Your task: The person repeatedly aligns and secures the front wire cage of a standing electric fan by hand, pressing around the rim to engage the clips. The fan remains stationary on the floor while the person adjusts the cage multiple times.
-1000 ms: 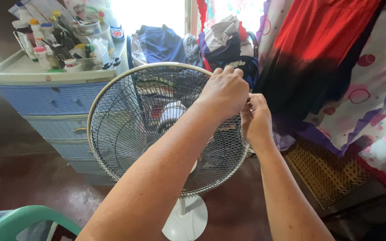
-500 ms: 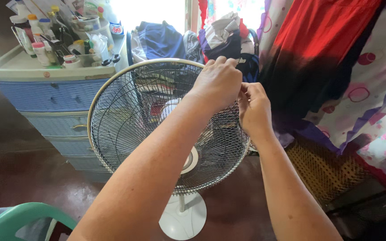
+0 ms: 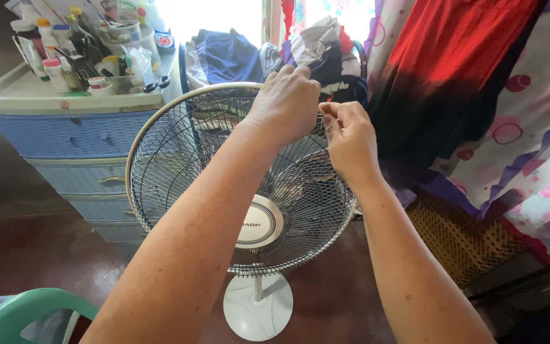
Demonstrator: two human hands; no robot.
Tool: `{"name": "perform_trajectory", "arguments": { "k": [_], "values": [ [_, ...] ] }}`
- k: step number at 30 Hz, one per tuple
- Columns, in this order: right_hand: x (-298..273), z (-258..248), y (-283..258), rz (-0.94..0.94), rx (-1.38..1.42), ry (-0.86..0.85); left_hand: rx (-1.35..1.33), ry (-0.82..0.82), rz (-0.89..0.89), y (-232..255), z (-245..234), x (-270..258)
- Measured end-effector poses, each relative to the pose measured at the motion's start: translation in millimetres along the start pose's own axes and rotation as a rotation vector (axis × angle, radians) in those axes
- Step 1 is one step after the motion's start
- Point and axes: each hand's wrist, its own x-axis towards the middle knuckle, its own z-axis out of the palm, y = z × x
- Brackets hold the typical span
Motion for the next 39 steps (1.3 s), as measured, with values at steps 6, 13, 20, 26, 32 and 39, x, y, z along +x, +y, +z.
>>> {"name": "perform_trajectory", "arguments": {
  "k": [6,13,20,26,32,39],
  "values": [
    [5,0,0,-0.047,-0.055,-0.001,0.025,-0.013,-0.023,-18,-11,-6],
    [14,1,-11,0.065,0.013,-0.069,-0.022,0.077,-0.011,-35,-17,-11],
    [21,9,-14,0.054,-0.003,-0.045,-0.159,0.081,-0.043,-43,-15,-12],
    [25,10,-11,-0.032,-0.004,-0.048,-0.134,0.126,-0.054,-54,-13,-16],
    [34,17,-20,-0.035,0.055,-0.087,-0.234,0.168,-0.046,-60,-8,-15],
    [39,15,-26,-0.112,-0.07,-0.084,-0.219,0.178,-0.11,-89,-24,-32]
  ]
}}
